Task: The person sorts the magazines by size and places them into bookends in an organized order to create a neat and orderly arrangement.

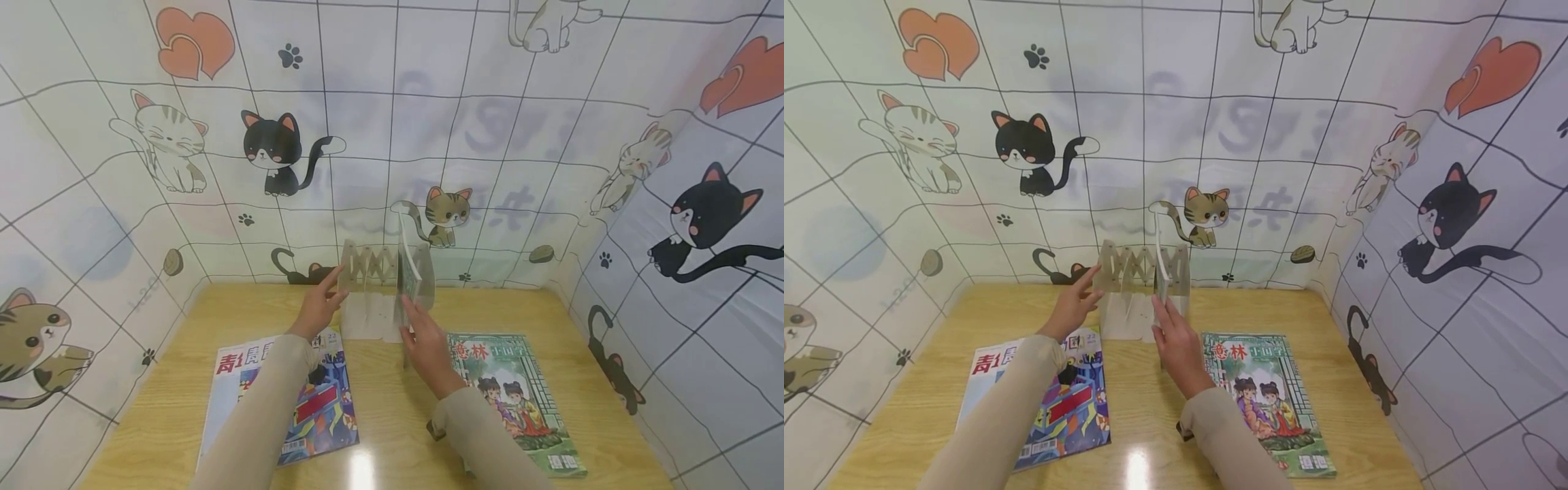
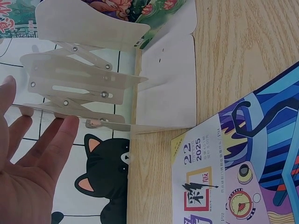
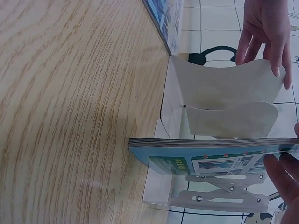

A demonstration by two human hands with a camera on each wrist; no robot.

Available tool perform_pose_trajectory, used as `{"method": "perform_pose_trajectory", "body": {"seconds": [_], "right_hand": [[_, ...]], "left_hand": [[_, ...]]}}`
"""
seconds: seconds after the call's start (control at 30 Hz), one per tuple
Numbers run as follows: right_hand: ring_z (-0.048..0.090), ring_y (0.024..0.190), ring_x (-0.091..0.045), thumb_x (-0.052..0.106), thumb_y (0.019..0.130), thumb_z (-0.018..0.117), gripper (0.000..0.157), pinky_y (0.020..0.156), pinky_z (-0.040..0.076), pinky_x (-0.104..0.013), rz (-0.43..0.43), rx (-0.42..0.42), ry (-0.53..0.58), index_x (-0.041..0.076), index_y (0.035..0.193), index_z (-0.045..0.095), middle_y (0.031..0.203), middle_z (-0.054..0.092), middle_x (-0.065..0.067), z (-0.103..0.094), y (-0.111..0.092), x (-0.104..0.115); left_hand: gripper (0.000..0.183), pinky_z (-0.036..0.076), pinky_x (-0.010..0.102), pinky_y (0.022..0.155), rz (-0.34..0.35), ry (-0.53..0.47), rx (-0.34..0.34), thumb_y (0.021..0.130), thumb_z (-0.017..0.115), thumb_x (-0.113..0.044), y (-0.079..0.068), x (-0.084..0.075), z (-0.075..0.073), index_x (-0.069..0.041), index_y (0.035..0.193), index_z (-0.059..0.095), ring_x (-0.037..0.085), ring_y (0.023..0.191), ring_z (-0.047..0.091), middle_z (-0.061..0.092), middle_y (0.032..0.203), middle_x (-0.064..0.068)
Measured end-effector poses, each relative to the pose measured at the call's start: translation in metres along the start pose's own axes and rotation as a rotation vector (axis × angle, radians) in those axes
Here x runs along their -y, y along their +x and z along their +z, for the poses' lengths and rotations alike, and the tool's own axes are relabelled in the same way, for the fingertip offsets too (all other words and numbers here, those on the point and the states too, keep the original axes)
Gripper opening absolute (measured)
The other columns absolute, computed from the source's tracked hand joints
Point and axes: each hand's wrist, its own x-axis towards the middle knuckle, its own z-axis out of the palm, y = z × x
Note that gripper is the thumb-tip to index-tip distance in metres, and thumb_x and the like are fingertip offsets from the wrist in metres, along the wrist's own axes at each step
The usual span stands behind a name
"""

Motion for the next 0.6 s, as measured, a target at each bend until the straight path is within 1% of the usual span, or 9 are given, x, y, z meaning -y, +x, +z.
{"method": "perform_pose_trajectory", "body": {"seconds": [0.13, 0.27, 0.37, 0.4, 0.43, 0.5, 0.53, 0.6], "right_hand": [[0.064, 0.103, -0.037, 0.009, 0.085, 0.074, 0.072, 0.081, 0.056, -0.043, -0.009, -0.003, -0.002, 0.013, 0.148, 0.041, 0.129, 0.057, -0.024, 0.0013, 0.0012, 0.0008], [0.066, 0.097, -0.037, 0.005, 0.079, 0.079, 0.077, 0.075, 0.057, -0.043, -0.031, -0.023, -0.013, 0.011, 0.147, 0.043, 0.128, 0.058, -0.025, 0.0024, 0.0013, 0.0005], [0.066, 0.095, -0.037, 0.004, 0.077, 0.08, 0.076, 0.073, 0.057, -0.045, -0.044, -0.03, -0.019, 0.01, 0.145, 0.045, 0.127, 0.058, -0.025, 0.0021, 0.0005, 0.0002], [0.065, 0.097, -0.038, 0.006, 0.08, 0.079, 0.072, 0.074, 0.057, -0.046, -0.048, -0.03, -0.021, 0.009, 0.144, 0.046, 0.128, 0.058, -0.024, 0.0018, 0.0, 0.0001], [0.065, 0.098, -0.038, 0.01, 0.085, 0.075, 0.066, 0.074, 0.057, -0.046, -0.051, -0.031, -0.021, 0.009, 0.144, 0.046, 0.129, 0.057, -0.023, 0.0016, -0.0005, -0.0001], [0.065, 0.1, -0.037, 0.02, 0.095, 0.064, 0.052, 0.075, 0.057, -0.046, -0.056, -0.029, -0.019, 0.009, 0.143, 0.047, 0.131, 0.057, -0.021, 0.0013, -0.0019, -0.0006], [0.065, 0.101, -0.036, 0.024, 0.099, 0.059, 0.048, 0.075, 0.057, -0.045, -0.06, -0.031, -0.018, 0.008, 0.143, 0.048, 0.132, 0.056, -0.02, 0.0015, -0.0026, -0.001], [0.064, 0.103, -0.035, 0.031, 0.103, 0.048, 0.047, 0.075, 0.057, -0.044, -0.064, -0.032, -0.018, 0.008, 0.143, 0.048, 0.135, 0.055, -0.018, 0.0017, -0.0044, -0.0016]], "left_hand": [[0.061, 0.056, 0.043, 0.081, 0.009, -0.003, 0.0, 0.099, 0.058, -0.02, -0.0004, 0.0003, -0.0006, -0.029, 0.153, 0.032, 0.037, 0.111, 0.061, 0.044, 0.145, 0.021], [0.06, 0.056, 0.044, 0.081, 0.012, -0.011, -0.001, 0.099, 0.058, -0.019, -0.0002, -0.0001, -0.0005, -0.028, 0.153, 0.032, 0.039, 0.113, 0.059, 0.042, 0.146, 0.023], [0.06, 0.056, 0.044, 0.081, 0.007, -0.016, -0.001, 0.099, 0.058, -0.019, 0.0004, 0.0003, -0.0001, -0.029, 0.153, 0.033, 0.039, 0.113, 0.059, 0.041, 0.146, 0.023], [0.06, 0.056, 0.043, 0.081, 0.006, -0.016, 0.001, 0.099, 0.058, -0.019, 0.0006, 0.0006, -0.0002, -0.029, 0.153, 0.033, 0.039, 0.113, 0.059, 0.041, 0.146, 0.024], [0.06, 0.056, 0.043, 0.081, 0.004, -0.016, 0.002, 0.099, 0.058, -0.02, 0.0008, 0.0009, 0.0, -0.029, 0.153, 0.033, 0.038, 0.113, 0.059, 0.041, 0.146, 0.023], [0.059, 0.056, 0.042, 0.081, -0.003, -0.016, 0.003, 0.099, 0.058, -0.022, 0.001, 0.0012, -0.0001, -0.03, 0.153, 0.033, 0.036, 0.112, 0.06, 0.041, 0.147, 0.022], [0.059, 0.056, 0.042, 0.081, -0.004, -0.014, 0.005, 0.099, 0.058, -0.023, 0.0009, 0.001, -0.0003, -0.03, 0.153, 0.032, 0.036, 0.112, 0.06, 0.041, 0.147, 0.021], [0.059, 0.056, 0.042, 0.081, -0.002, -0.015, 0.007, 0.1, 0.057, -0.023, 0.0007, 0.0005, -0.0005, -0.029, 0.153, 0.032, 0.036, 0.112, 0.06, 0.041, 0.147, 0.021]]}}
